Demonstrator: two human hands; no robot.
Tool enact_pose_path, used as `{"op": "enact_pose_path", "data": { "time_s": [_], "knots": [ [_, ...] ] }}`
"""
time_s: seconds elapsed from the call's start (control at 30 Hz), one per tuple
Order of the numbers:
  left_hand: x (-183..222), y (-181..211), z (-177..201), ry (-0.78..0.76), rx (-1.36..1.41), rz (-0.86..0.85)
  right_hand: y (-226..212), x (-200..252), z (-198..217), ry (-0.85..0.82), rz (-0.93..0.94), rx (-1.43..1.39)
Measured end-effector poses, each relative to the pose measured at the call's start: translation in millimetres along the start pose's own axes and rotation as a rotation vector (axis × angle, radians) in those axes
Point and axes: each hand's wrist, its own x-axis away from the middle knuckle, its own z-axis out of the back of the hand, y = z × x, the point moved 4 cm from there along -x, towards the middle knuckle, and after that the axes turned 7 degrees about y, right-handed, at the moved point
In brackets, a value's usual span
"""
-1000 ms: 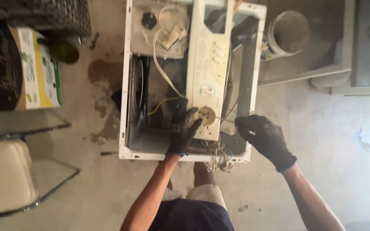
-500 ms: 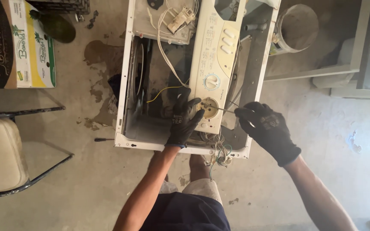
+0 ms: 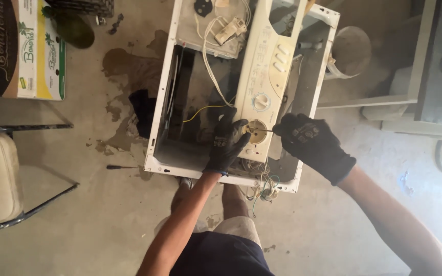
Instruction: Disassembling the control panel of an appliance using a screwdriver and hands
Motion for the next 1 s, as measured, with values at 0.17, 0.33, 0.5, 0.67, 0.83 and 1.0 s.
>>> {"op": "enact_pose_path", "data": {
  "time_s": [0.17,0.33,0.5,0.67,0.83,1.0],
  "knots": [
    [4.2,-2.2,-2.2,0.023,-0.023,-0.050,-3.1,-1.5,-6.7,-0.037,-0.070,-0.114],
    [7.8,-3.5,-3.2,0.016,-0.014,-0.057,-0.1,0.1,-19.7,-0.066,-0.139,-0.207],
    [7.7,-4.9,-4.0,0.006,-0.058,-0.047,1.6,-5.1,-27.7,-0.068,-0.212,-0.291],
    [8.7,-6.3,-6.5,0.000,-0.062,-0.034,-5.2,-11.7,-35.8,-0.092,-0.301,-0.409],
    [12.9,-12.0,-10.7,0.010,-0.172,-0.066,-16.4,-31.6,-41.0,-0.095,-0.385,-0.486],
    [10.0,-3.5,-36.5,0.055,-0.196,-0.276,-15.7,-60.8,-55.7,-0.080,-0.449,-0.553]
  ]
}}
